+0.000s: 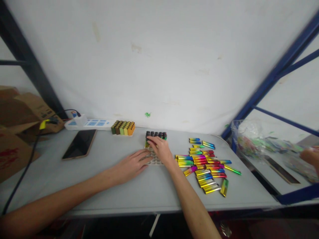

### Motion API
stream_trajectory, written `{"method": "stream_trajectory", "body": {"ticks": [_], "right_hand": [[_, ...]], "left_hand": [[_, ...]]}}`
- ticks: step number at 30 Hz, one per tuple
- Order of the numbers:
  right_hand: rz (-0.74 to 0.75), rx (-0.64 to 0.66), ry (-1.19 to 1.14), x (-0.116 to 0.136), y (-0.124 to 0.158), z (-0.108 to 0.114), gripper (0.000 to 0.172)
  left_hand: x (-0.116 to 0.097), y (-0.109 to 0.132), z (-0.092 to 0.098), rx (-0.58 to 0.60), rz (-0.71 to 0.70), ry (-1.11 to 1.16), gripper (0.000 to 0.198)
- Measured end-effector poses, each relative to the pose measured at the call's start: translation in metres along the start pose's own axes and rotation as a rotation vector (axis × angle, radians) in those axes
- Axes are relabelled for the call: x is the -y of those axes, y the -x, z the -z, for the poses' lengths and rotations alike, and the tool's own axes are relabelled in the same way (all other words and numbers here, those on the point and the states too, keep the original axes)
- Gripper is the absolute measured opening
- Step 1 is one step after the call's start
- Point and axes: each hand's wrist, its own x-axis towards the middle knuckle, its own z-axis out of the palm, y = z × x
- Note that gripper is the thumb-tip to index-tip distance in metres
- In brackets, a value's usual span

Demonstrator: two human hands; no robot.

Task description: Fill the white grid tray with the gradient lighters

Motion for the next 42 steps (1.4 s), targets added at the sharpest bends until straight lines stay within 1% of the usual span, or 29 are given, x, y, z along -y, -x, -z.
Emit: {"method": "stream_trajectory", "body": {"ticks": [5,8,10,12,14,16,18,20,23,25,27,29,30,32,36,42], "right_hand": [[0.008,0.053,0.129,-0.002,-0.002,-0.002,0.033],[-0.005,0.084,0.249,0.001,-0.002,-0.002,0.036],[-0.015,0.087,0.281,0.003,-0.002,0.000,0.040],[-0.023,0.067,0.275,0.004,-0.002,0.005,0.043],[-0.051,0.007,0.271,0.000,-0.003,0.013,0.041],[-0.108,-0.072,0.305,-0.010,-0.004,0.026,0.036],[-0.197,-0.150,0.384,-0.024,-0.002,0.043,0.035],[-0.309,-0.201,0.501,-0.040,0.004,0.061,0.035],[-0.550,-0.215,0.697,-0.062,0.018,0.085,0.041],[-0.734,-0.180,0.791,-0.073,0.030,0.094,0.048],[-0.911,-0.112,0.832,-0.081,0.040,0.099,0.053],[-1.023,-0.009,0.828,-0.085,0.045,0.100,0.055],[-1.043,0.046,0.819,-0.086,0.045,0.100,0.055],[-1.030,0.132,0.802,-0.086,0.043,0.100,0.052],[-0.960,0.207,0.777,-0.081,0.033,0.097,0.045],[-0.772,0.323,0.756,-0.059,0.023,0.084,0.040]], "left_hand": [[0.003,-0.001,-0.004,-0.009,-0.016,0.005,0.029],[0.004,-0.001,-0.006,-0.026,-0.020,0.002,0.030],[0.005,-0.001,-0.007,-0.040,-0.022,0.013,0.030],[0.007,0.000,-0.009,-0.044,-0.015,0.026,0.030],[0.009,0.001,-0.011,-0.042,0.001,0.026,0.031],[0.010,0.003,-0.015,-0.045,0.011,0.026,0.032],[0.011,0.004,-0.017,-0.052,0.017,0.035,0.034],[0.012,0.005,-0.018,-0.041,0.031,0.045,0.037],[0.012,0.005,-0.016,-0.013,0.048,0.056,0.039],[0.013,0.005,-0.014,-0.008,0.037,0.067,0.038],[0.014,0.004,-0.013,-0.006,0.022,0.072,0.038],[0.015,0.004,-0.012,-0.004,0.018,0.071,0.037],[0.015,0.004,-0.012,-0.006,0.020,0.071,0.037],[0.015,0.004,-0.011,-0.013,0.023,0.073,0.037],[0.015,0.004,-0.010,-0.005,0.013,0.082,0.039],[0.015,0.004,-0.008,-0.023,0.013,0.098,0.037]]}}
